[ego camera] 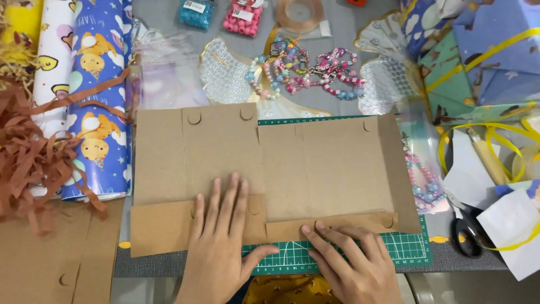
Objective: Folding and assembling a cardboard box from a flat template on a craft table.
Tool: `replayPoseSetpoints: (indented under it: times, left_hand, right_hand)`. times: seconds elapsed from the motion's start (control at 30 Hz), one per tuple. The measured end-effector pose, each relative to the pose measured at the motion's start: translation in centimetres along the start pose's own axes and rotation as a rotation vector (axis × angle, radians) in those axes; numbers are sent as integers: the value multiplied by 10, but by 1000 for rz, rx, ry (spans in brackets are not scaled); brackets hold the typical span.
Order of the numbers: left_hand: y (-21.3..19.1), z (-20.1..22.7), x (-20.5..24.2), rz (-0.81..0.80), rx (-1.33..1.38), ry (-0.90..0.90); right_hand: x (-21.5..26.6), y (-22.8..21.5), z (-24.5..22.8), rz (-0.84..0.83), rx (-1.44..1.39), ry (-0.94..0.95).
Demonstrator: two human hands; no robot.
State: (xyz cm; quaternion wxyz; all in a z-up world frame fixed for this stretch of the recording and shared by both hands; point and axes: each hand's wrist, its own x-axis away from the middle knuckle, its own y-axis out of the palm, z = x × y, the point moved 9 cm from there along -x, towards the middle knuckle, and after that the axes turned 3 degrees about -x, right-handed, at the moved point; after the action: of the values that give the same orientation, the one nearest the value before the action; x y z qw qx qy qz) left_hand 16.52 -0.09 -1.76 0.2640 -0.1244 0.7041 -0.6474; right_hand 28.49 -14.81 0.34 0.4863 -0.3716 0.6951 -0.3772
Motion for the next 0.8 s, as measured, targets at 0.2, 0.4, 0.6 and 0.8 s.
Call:
replayPoseSetpoints:
  times: [0.2, 0.4, 0.6, 0.8]
  left_hand:
    - [2, 16, -11, -15, -58, 239]
    - [-9, 20, -1, 41, 285, 284]
    - [-26, 36, 11, 200, 268, 280]
    - [-15, 91, 4, 68, 48, 389]
  right_hand:
    - [6, -4, 25, -59, -71, 26]
    - [19, -11, 56, -42, 109, 149]
    - [29, -15, 46, -41, -131, 146]
    - [16, -19, 40, -96, -142, 91]
